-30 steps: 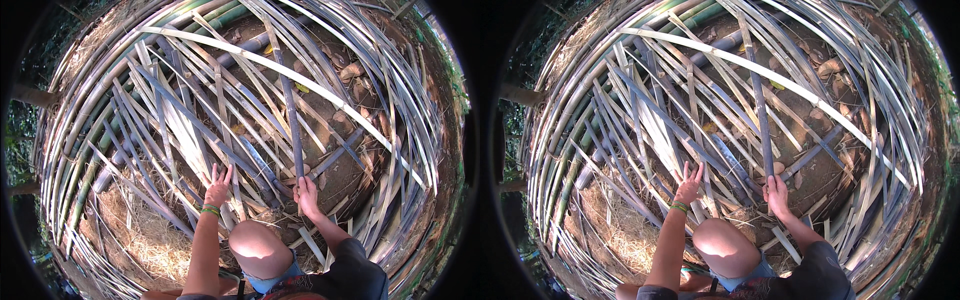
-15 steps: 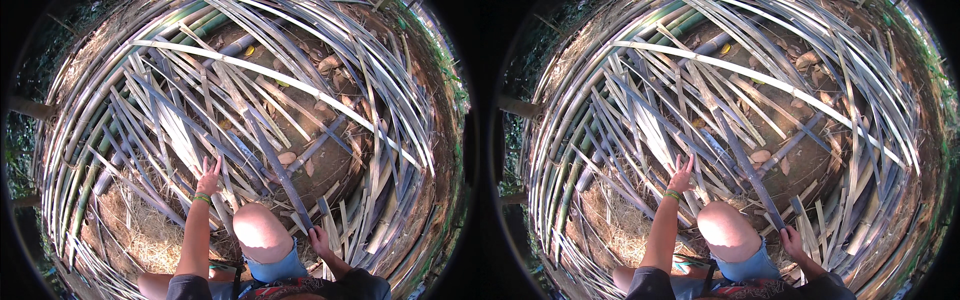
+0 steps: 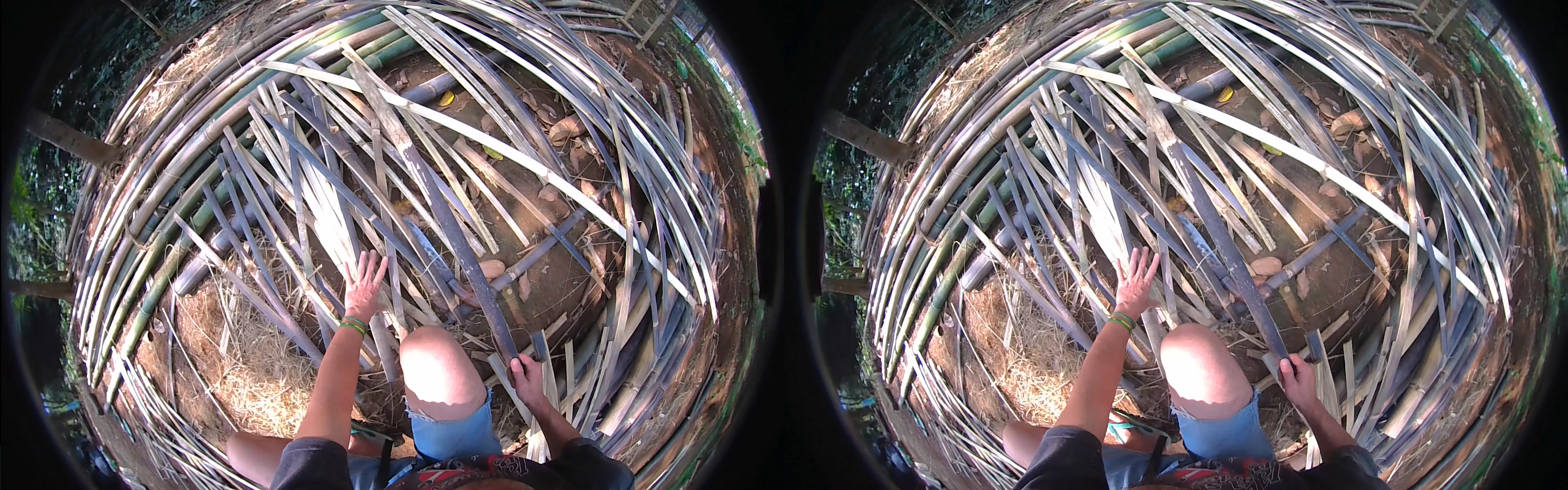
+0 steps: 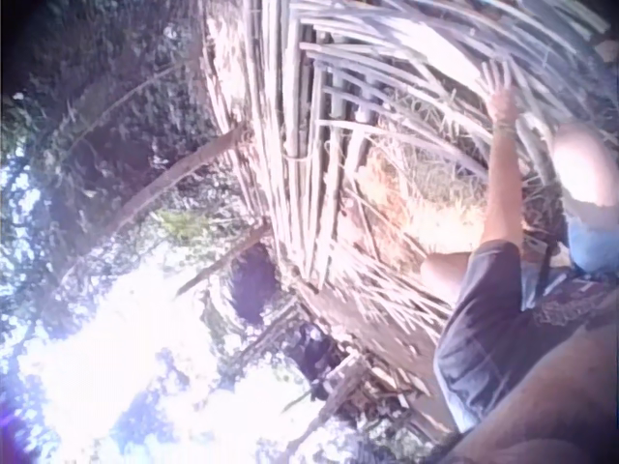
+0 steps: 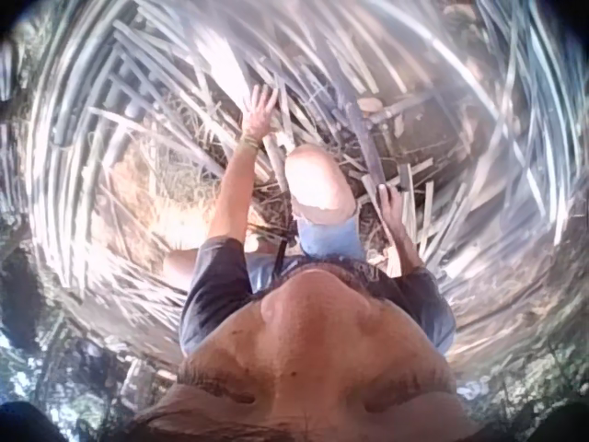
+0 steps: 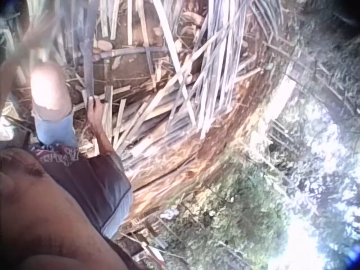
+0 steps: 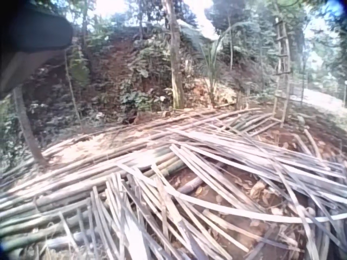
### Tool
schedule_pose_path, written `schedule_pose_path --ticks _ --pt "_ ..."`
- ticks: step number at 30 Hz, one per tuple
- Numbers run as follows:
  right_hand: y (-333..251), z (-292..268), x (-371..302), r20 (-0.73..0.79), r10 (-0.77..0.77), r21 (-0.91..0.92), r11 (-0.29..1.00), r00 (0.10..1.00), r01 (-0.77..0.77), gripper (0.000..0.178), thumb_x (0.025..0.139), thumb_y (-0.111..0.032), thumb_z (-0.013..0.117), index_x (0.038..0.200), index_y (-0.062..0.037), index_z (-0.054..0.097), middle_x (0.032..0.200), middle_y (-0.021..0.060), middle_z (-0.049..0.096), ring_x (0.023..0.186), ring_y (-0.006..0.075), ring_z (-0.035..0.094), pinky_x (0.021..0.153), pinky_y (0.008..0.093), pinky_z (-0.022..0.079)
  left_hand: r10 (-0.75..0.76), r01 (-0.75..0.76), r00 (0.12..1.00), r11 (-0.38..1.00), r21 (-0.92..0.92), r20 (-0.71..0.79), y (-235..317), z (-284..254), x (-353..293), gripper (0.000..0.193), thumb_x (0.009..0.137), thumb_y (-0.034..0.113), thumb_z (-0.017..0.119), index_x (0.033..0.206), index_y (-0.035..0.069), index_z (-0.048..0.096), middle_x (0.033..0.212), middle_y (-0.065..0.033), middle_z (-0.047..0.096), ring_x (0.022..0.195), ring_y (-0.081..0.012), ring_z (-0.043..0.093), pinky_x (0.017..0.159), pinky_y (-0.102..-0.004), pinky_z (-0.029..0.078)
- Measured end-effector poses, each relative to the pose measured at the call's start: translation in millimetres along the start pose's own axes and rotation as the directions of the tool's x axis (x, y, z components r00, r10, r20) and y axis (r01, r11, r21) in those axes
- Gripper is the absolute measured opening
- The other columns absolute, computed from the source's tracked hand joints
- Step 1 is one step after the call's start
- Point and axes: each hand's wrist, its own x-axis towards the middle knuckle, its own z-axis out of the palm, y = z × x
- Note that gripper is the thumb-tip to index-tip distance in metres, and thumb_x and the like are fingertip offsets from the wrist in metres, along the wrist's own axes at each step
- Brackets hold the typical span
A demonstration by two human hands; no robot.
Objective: The person sits on the ground and uses a large knife to split long bamboo poles into thin strips. They repeatedly strike the bamboo against a wooden stake to drive the knife through the material, then gather the resulting strips and place them in a pile.
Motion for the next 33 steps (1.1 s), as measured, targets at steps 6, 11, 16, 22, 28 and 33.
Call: schedule_pose_path --ticks 6,11,16,22,28,33 --pt "-122 32 60 0.290 -0.064 0.037 0.998 0.955 0.055 0.021 0.104 -0.020 0.047 0.094 -0.0026 0.053 0.070 0.0024 0.057 0.055 0.0090 0.054 0.049 0.0254 0.043 -0.180 0.128 0.944 0.972 -0.196 -0.277 -6 -13 -55 0.099 0.080 0.041 0.075 0.157 0.018 0.017 0.161 -0.0098 0.022 0.150 -0.0342 0.015 0.117 -0.0648 0.011" --pt "-198 108 97 0.523 -0.178 0.220 0.973 0.833 0.070 0.021 0.105 -0.022 0.046 0.104 -0.0025 0.052 0.078 0.0057 0.063 0.060 0.0122 0.060 0.057 0.0268 0.051 -0.483 0.065 0.730 0.754 -0.653 -0.484 -31 -55 -99 0.075 0.090 0.029 0.068 0.151 0.007 0.032 0.145 -0.0207 0.043 0.140 -0.0428 0.031 0.115 -0.0546 0.024" --pt "-260 220 87 0.514 -0.427 0.184 0.902 0.744 0.391 0.026 0.103 -0.025 0.051 0.100 0.0002 0.056 0.081 0.0062 0.064 0.069 0.0111 0.061 0.062 0.0269 0.047 -0.740 -0.265 0.656 -0.039 -0.963 -0.150 -33 -115 -159 0.050 0.100 0.021 0.058 0.141 -0.003 0.045 0.129 -0.0180 0.061 0.118 -0.0242 0.058 0.100 -0.0331 0.044" --pt "-261 322 26 0.600 -0.447 0.182 0.884 0.663 0.431 0.030 0.101 -0.028 0.051 0.096 0.0015 0.054 0.084 0.0178 0.054 0.077 0.0306 0.056 0.070 0.0422 0.044 -0.857 -0.267 0.493 -0.313 -0.912 0.150 -17 -164 -256 0.060 0.106 0.046 0.037 0.138 -0.003 0.051 0.129 -0.0158 0.060 0.116 -0.0248 0.057 0.098 -0.0341 0.044" --pt "-219 378 -48 0.605 -0.571 0.265 0.802 0.556 0.535 0.025 0.102 -0.018 0.050 0.094 0.0037 0.058 0.092 0.0164 0.051 0.084 0.0315 0.055 0.074 0.0419 0.044 -0.934 -0.248 0.276 -0.298 -0.922 0.228 14 -130 -325 0.053 0.107 0.043 0.035 0.109 -0.003 0.061 0.090 -0.0068 0.058 0.081 -0.0151 0.051 0.075 -0.0316 0.044" --pt "-164 406 -85 0.774 -0.484 0.268 0.835 0.409 0.481 0.034 0.105 -0.025 0.045 0.104 0.0051 0.061 0.096 0.0139 0.053 0.087 0.0269 0.057 0.078 0.0368 0.046 -0.993 0.081 0.063 -0.092 -0.992 0.097 21 -77 -373 0.047 0.107 0.036 0.038 0.096 -0.004 0.059 0.075 -0.0053 0.055 0.068 -0.0114 0.046 0.060 -0.0309 0.040"
